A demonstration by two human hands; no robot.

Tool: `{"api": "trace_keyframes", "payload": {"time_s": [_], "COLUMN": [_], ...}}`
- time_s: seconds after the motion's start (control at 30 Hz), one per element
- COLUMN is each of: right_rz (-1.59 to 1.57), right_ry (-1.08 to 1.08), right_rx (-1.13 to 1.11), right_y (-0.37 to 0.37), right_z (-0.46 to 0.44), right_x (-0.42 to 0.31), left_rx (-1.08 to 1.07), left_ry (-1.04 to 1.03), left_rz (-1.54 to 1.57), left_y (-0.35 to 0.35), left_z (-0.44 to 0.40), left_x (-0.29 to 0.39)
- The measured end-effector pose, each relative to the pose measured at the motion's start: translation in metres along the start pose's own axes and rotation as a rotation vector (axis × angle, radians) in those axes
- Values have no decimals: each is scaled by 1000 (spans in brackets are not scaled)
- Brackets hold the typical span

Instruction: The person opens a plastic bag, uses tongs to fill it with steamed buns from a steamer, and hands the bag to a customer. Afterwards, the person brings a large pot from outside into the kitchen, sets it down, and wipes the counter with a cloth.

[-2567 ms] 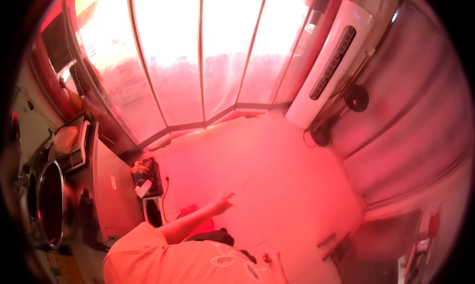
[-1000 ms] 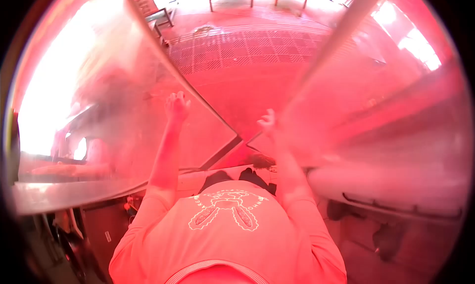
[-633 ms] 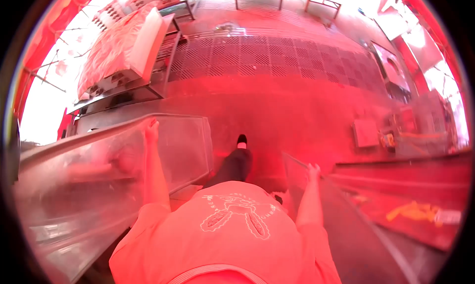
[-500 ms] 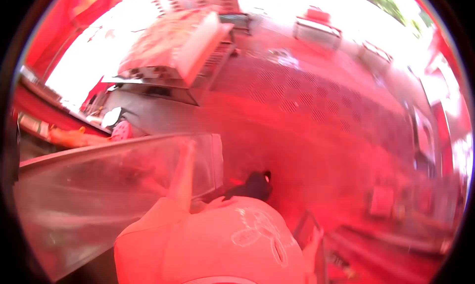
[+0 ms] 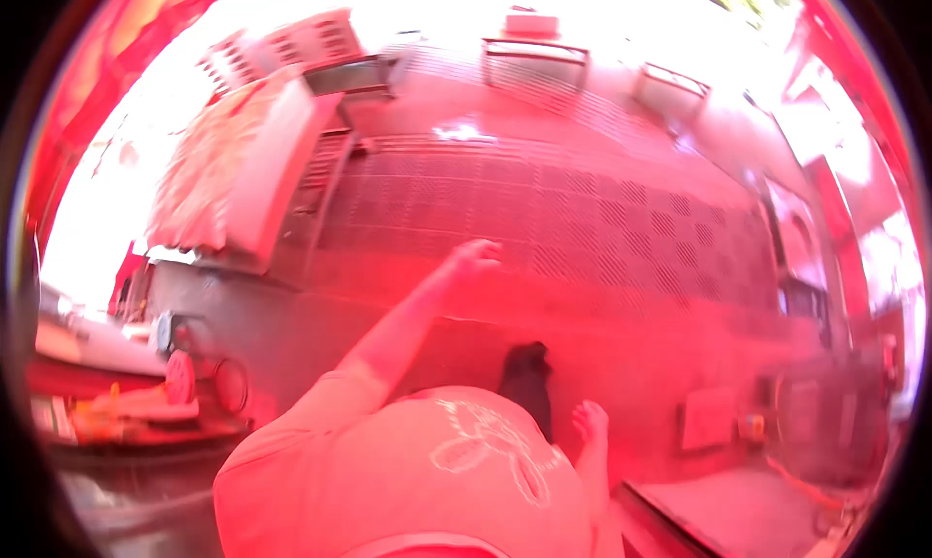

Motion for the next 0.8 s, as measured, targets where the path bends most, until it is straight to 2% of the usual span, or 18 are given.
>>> {"api": "trace_keyframes", "payload": {"time_s": [0.03, 0.07, 0.1, 0.13, 0.17, 0.2, 0.23, 0.3, 0.37, 0.43, 0.5, 0.57, 0.6, 0.67, 0.7, 0.73, 0.77, 0.8], "right_rz": [111, 220, 341, 290, 253, 230, 217, 272, 330, 377, 295, 186, 125, 9, 290, 337, 301, 319], "right_ry": [-49, -98, -101, -82, -49, -30, -26, -18, -19, -16, 73, 113, 118, 118, -13, -156, -228, -243], "right_rx": [75, 132, 218, 194, 162, 127, 94, 86, 81, 84, 74, 64, 56, 128, -11, 300, 428, 362], "right_y": [-3, -4, -12, -15, -24, -34, -41, -58, -67, -78, -77, -69, -63, -45, -19, -20, -28, -17], "right_z": [-25, -47, -57, -68, -87, -97, -106, -131, -158, -205, -256, -316, -345, -406, -453, -464, -452, -463], "right_x": [-22, -44, -74, -94, -122, -151, -176, -231, -271, -319, -346, -360, -367, -357, -351, -351, -364, -368], "left_rx": [14, -177, -96, -160, -266, -324, -502, -227, -97, -96, -156, -173, -156, -22, -161, -247, -548, -416], "left_ry": [0, 287, 200, 387, 416, 742, 959, 1375, 1522, 1615, 1050, 726, 688, 1474, 1390, 1244, 454, 534], "left_rz": [82, 78, -138, -154, -319, -121, -237, -118, 240, 314, 89, 2, 27, 176, 82, -17, -480, -210], "left_y": [-3, 9, 14, -9, -10, 7, 26, 32, 34, 22, 15, -12, -39, -119, -148, -180, -232, -263], "left_z": [-22, -23, -21, -12, 1, 24, 33, 64, 69, 49, 36, -23, -76, -219, -296, -374, -442, -505], "left_x": [-14, -12, -24, -111, -174, -184, -171, -179, -172, -168, -143, -159, -177, -265, -268, -251, -318, -283]}}
Point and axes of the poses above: each hand's wrist, its own z-axis away from the middle knuckle, its own y-axis out of the back of the hand, x = y × z, the point moved 1 cm from there along -z, towards the middle knuckle, and after that the axes turned 13 degrees about -z, right-handed, at the moved point
